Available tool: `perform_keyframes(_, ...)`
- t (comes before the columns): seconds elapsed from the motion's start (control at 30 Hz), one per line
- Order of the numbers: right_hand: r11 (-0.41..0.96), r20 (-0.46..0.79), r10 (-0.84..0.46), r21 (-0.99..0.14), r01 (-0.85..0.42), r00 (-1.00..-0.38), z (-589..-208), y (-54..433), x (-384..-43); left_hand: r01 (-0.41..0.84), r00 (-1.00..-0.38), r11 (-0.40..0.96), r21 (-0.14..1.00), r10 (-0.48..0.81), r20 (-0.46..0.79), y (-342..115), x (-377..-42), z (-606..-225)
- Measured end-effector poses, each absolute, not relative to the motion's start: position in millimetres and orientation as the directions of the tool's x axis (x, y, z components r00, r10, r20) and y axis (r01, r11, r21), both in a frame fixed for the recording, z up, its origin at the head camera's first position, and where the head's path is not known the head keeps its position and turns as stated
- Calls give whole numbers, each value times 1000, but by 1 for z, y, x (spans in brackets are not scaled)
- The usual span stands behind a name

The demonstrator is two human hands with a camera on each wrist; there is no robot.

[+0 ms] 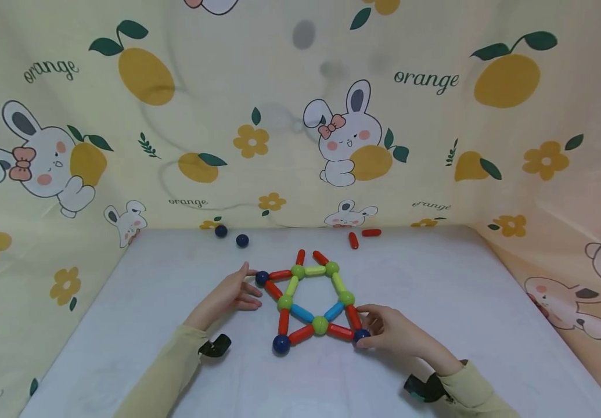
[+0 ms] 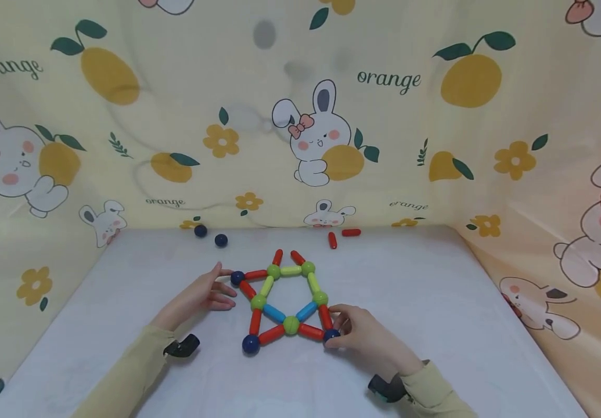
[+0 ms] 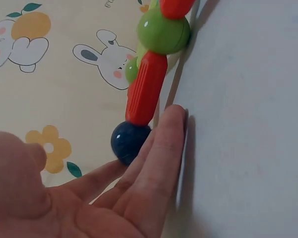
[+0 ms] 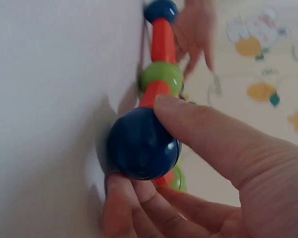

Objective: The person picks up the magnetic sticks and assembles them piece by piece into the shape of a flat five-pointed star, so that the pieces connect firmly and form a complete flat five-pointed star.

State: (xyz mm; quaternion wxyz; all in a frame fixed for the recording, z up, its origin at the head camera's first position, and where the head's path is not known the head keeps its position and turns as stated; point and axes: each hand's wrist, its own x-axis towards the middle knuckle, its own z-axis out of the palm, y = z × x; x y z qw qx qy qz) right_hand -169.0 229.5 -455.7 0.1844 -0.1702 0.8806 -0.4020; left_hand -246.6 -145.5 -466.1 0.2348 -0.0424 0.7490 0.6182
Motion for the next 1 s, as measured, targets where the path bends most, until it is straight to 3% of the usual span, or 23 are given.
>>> perform_keyframes(0.17, 542, -188, -436, -836, -90, -880, -457, 247, -183, -335, -890, 284, 899, 217, -400, -156, -227, -466)
perform_keyframes(0.5, 551, -117, -301, -831, -72, -946, -460, 263, -204, -326, -884, 277, 904, 248, -395, -162, -191, -464)
perform_keyframes(0.67, 565, -108, -244, -824, -51, -964, -460, 266, -214, -298, -842, 306, 904, 361, -400, -162, -187, -459)
perform_keyframes(0.9, 585, -114, -200, -810, -25, -973, -457, 265, -223, -271, -735, 320, 908, 540, -410, -161, -189, -457)
perform_keyframes(1.0, 578, -118, -200, -815, -20, -973, -458, 264, -225, -256, -740, 317, 913, 544, -396, -163, -196, -455)
